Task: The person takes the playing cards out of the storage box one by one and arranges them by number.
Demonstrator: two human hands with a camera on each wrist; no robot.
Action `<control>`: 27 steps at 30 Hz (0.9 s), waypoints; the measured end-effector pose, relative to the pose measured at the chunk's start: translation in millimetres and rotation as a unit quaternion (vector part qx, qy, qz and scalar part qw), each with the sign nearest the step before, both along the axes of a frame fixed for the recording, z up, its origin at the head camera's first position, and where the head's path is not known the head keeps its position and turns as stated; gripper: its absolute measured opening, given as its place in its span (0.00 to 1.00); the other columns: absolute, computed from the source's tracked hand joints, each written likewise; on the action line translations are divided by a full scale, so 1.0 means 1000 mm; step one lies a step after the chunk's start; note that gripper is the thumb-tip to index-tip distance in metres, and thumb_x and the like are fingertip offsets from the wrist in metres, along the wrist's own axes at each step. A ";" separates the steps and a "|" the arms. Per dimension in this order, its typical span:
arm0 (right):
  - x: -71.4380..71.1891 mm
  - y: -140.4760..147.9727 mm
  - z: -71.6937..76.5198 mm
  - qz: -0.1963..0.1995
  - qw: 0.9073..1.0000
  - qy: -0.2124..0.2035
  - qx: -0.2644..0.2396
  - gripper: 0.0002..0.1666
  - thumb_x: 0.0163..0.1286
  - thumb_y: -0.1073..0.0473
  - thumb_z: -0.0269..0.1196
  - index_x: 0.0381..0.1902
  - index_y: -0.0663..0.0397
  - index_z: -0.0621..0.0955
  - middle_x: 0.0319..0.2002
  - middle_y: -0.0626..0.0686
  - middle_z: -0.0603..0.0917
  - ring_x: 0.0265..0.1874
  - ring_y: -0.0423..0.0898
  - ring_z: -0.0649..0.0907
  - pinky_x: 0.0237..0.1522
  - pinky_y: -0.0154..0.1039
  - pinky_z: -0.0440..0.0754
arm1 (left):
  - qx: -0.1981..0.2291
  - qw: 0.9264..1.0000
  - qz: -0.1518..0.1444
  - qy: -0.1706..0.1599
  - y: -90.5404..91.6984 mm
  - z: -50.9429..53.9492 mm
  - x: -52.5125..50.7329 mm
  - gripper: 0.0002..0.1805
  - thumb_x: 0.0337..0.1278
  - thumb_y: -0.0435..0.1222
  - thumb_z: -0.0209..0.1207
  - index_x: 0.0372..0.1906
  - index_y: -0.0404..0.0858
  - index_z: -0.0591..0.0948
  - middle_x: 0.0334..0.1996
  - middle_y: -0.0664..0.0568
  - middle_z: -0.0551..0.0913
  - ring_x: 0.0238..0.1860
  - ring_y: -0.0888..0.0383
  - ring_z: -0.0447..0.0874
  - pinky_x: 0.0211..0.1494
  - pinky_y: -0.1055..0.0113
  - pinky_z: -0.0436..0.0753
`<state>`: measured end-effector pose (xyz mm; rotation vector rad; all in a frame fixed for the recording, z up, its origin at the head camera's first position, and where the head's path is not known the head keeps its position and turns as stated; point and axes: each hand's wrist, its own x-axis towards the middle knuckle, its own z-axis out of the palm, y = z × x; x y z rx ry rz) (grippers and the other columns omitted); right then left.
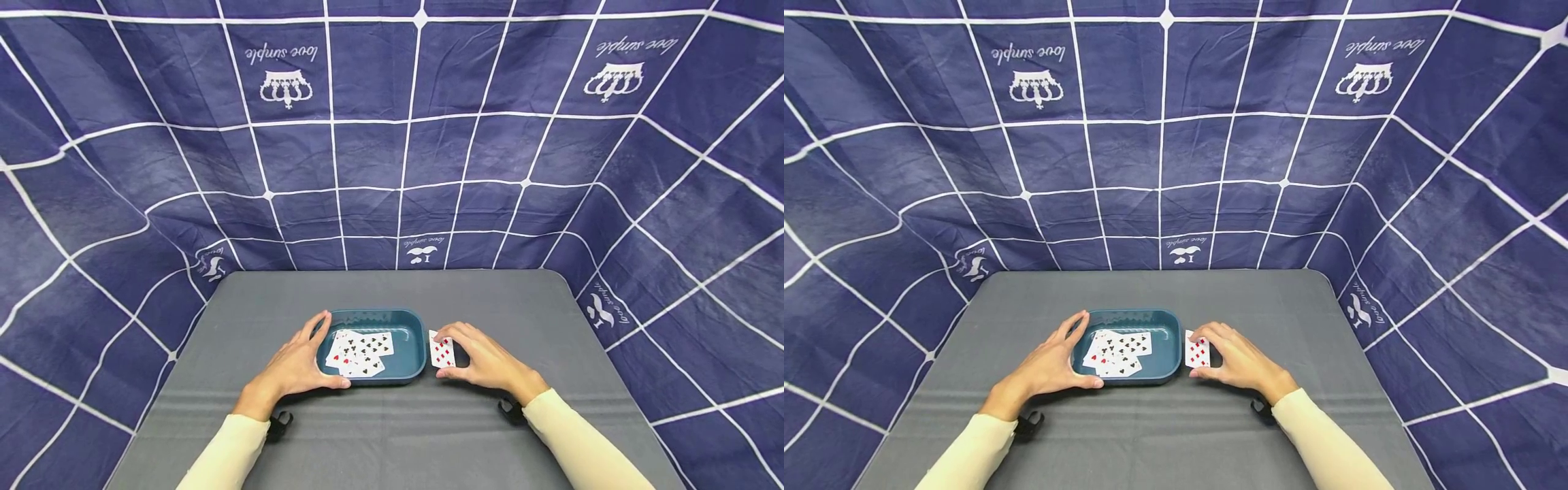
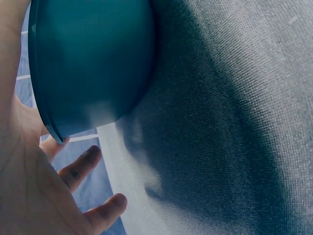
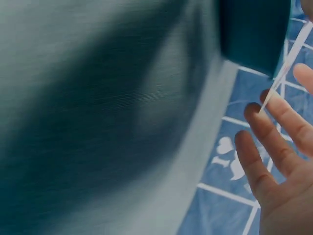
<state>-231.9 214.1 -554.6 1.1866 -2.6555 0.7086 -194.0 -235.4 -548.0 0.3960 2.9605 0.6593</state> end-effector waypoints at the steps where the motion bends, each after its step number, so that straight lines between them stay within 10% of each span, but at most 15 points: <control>1: 0.003 0.004 -0.004 -0.006 1.000 0.001 0.000 0.37 0.66 0.34 0.87 0.66 0.39 0.87 0.66 0.41 0.88 0.66 0.44 0.88 0.69 0.53 0.87 | 0.000 1.000 -0.001 -0.001 0.000 0.000 0.000 0.88 0.38 0.79 0.83 0.98 0.42 0.53 0.97 0.46 0.53 0.83 0.18 0.72 0.78 0.17 0.75; 27: 0.033 0.020 -0.032 -0.006 0.997 0.030 0.076 0.33 0.59 0.26 0.87 0.56 0.30 0.92 0.64 0.41 0.87 0.61 0.42 0.85 0.59 0.47 0.84 | 0.003 1.000 -0.003 -0.001 -0.001 -0.001 -0.002 0.87 0.39 0.80 0.82 0.98 0.41 0.53 0.97 0.45 0.53 0.89 0.25 0.69 0.86 0.18 0.65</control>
